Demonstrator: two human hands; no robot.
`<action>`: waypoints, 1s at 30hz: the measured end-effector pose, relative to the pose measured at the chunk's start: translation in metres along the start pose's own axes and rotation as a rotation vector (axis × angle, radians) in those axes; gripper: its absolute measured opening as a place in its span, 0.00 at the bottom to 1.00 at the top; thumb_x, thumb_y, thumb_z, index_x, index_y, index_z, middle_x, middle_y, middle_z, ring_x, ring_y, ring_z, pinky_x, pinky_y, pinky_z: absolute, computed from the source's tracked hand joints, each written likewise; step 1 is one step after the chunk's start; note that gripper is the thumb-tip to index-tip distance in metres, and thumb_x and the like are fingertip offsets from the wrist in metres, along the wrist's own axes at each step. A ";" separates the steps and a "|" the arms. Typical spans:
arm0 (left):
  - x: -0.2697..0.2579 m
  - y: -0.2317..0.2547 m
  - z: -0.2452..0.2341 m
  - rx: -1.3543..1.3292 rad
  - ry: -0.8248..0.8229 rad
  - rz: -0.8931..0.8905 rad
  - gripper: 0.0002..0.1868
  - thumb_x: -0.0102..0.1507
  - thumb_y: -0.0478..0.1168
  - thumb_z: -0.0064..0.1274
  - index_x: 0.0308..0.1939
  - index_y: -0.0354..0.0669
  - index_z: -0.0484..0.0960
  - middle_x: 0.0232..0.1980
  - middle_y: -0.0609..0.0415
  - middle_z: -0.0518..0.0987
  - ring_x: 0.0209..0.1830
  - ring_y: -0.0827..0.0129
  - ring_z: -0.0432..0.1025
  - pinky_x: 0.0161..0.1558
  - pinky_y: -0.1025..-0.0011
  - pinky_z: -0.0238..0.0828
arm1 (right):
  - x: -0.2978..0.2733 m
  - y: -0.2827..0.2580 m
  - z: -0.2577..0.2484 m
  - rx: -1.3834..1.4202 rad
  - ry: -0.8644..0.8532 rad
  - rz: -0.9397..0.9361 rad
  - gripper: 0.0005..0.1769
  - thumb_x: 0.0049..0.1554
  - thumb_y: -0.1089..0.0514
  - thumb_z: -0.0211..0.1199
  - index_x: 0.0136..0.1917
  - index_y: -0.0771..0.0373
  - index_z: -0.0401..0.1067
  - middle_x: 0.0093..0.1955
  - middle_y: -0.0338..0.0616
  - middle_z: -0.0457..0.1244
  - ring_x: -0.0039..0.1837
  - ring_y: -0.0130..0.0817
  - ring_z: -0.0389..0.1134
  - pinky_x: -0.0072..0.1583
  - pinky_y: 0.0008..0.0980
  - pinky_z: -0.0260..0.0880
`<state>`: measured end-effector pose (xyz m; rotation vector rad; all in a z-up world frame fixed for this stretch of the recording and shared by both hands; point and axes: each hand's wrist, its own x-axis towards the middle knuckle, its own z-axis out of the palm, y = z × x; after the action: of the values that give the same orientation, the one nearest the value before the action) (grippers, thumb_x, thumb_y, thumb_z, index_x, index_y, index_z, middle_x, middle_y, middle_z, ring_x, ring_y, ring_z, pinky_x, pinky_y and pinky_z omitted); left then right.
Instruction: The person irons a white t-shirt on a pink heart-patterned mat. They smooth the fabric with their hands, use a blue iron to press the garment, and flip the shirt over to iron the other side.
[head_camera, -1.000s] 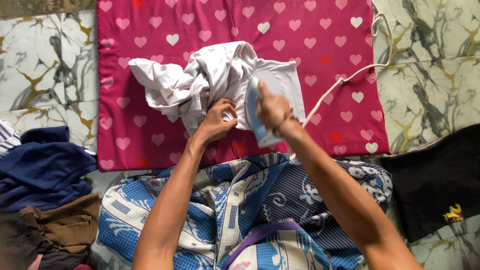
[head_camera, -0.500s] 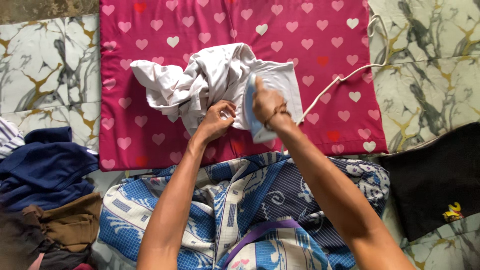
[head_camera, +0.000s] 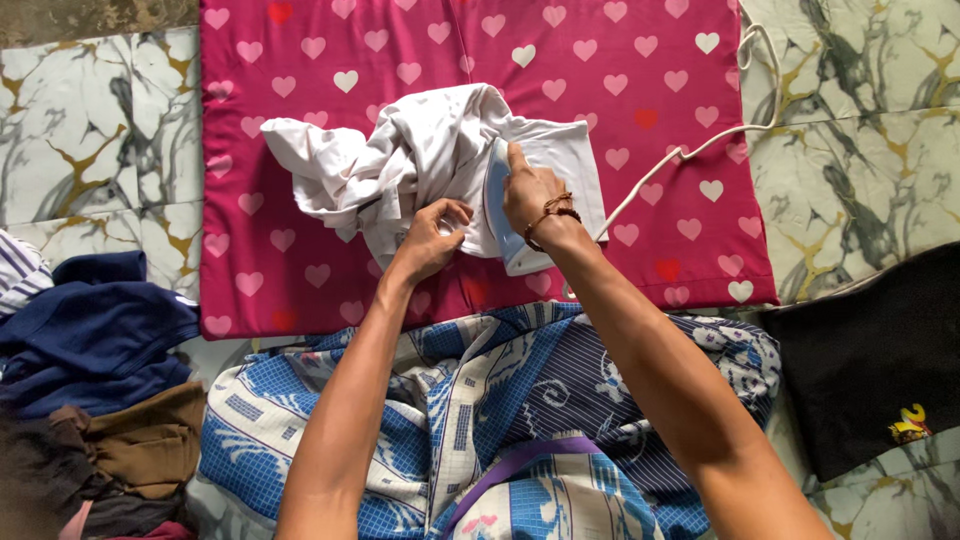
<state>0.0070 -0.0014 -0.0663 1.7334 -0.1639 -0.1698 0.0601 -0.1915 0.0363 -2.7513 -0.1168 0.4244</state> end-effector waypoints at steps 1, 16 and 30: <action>0.001 -0.001 0.000 -0.016 0.001 0.023 0.06 0.58 0.28 0.53 0.39 0.36 0.78 0.53 0.50 0.82 0.53 0.69 0.75 0.57 0.71 0.72 | 0.001 0.002 0.000 0.019 0.009 -0.022 0.31 0.64 0.57 0.50 0.79 0.54 0.49 0.49 0.63 0.69 0.51 0.61 0.72 0.53 0.57 0.71; -0.001 0.005 0.002 -0.035 0.028 0.002 0.10 0.57 0.27 0.50 0.42 0.35 0.77 0.53 0.49 0.82 0.56 0.67 0.76 0.62 0.69 0.71 | -0.005 0.020 -0.012 -0.234 -0.076 0.037 0.33 0.66 0.63 0.43 0.82 0.54 0.43 0.48 0.64 0.67 0.47 0.55 0.73 0.44 0.49 0.78; -0.002 0.009 0.007 -0.035 0.055 -0.019 0.07 0.59 0.29 0.51 0.41 0.37 0.77 0.53 0.51 0.83 0.52 0.70 0.75 0.57 0.71 0.72 | -0.034 0.001 -0.004 -0.172 -0.057 -0.065 0.30 0.66 0.61 0.42 0.80 0.47 0.49 0.47 0.64 0.65 0.44 0.55 0.73 0.42 0.48 0.77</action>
<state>0.0034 -0.0091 -0.0585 1.7035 -0.1034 -0.1378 0.0289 -0.1986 0.0492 -2.8946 -0.2675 0.4960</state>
